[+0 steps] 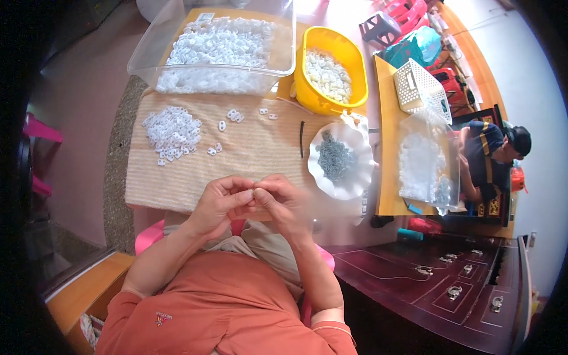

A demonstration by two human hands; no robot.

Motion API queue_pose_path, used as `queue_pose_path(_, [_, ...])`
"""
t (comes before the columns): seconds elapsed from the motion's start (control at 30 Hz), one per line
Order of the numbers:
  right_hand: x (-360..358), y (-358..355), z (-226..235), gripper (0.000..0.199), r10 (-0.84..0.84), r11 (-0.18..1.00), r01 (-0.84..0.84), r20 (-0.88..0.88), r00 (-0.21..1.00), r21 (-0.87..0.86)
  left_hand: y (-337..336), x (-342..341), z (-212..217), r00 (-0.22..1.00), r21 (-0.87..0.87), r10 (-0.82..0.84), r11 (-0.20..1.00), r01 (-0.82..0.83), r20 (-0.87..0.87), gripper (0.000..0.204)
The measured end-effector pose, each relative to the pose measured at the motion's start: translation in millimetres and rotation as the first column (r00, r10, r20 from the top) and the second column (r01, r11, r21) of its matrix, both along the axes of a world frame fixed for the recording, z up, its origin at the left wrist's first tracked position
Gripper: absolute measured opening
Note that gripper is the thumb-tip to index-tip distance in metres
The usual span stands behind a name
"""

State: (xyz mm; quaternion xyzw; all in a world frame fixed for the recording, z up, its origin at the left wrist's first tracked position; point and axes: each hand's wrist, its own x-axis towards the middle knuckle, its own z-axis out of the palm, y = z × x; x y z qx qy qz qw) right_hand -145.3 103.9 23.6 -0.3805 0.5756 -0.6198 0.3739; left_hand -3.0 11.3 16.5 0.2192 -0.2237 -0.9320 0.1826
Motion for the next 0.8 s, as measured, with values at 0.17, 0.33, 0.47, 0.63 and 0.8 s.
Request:
queue_pose_path(0.17, [-2.9, 0.6, -4.9, 0.011, 0.074, 0.997, -0.073, 0.118, 0.99, -0.008, -0.4, -1.1, -2.7, 1.0, 0.025, 0.007, 1.0, -0.007, -0.011, 0.016])
queue_pose_path(0.33, [-3.1, 0.4, -3.4, 0.011, 0.101, 0.995, -0.101, 0.134, 0.986, -0.013, -1.0, -0.6, -5.4, 0.999, 0.046, 0.016, 0.999, -0.015, -0.029, 0.014])
queue_pose_path(0.47, [-6.4, 1.4, -5.2, 0.013, 0.13, 0.992, -0.129, 0.013, 0.991, -0.012, -2.3, -0.3, -4.4, 1.0, 0.035, 0.02, 0.999, -0.02, -0.013, 0.013])
queue_pose_path(0.63, [-3.8, 0.7, -5.8, 0.012, 0.121, 0.993, -0.122, 0.06, 0.991, 0.007, -1.9, 0.1, -6.0, 0.999, 0.014, 0.032, 0.999, -0.032, 0.008, 0.012])
queue_pose_path(0.8, [1.2, 1.5, -6.1, 0.01, 0.088, 0.994, -0.096, 0.132, 0.987, 0.055, -1.6, 0.3, -6.0, 0.998, 0.011, 0.056, 0.998, -0.056, 0.017, 0.011])
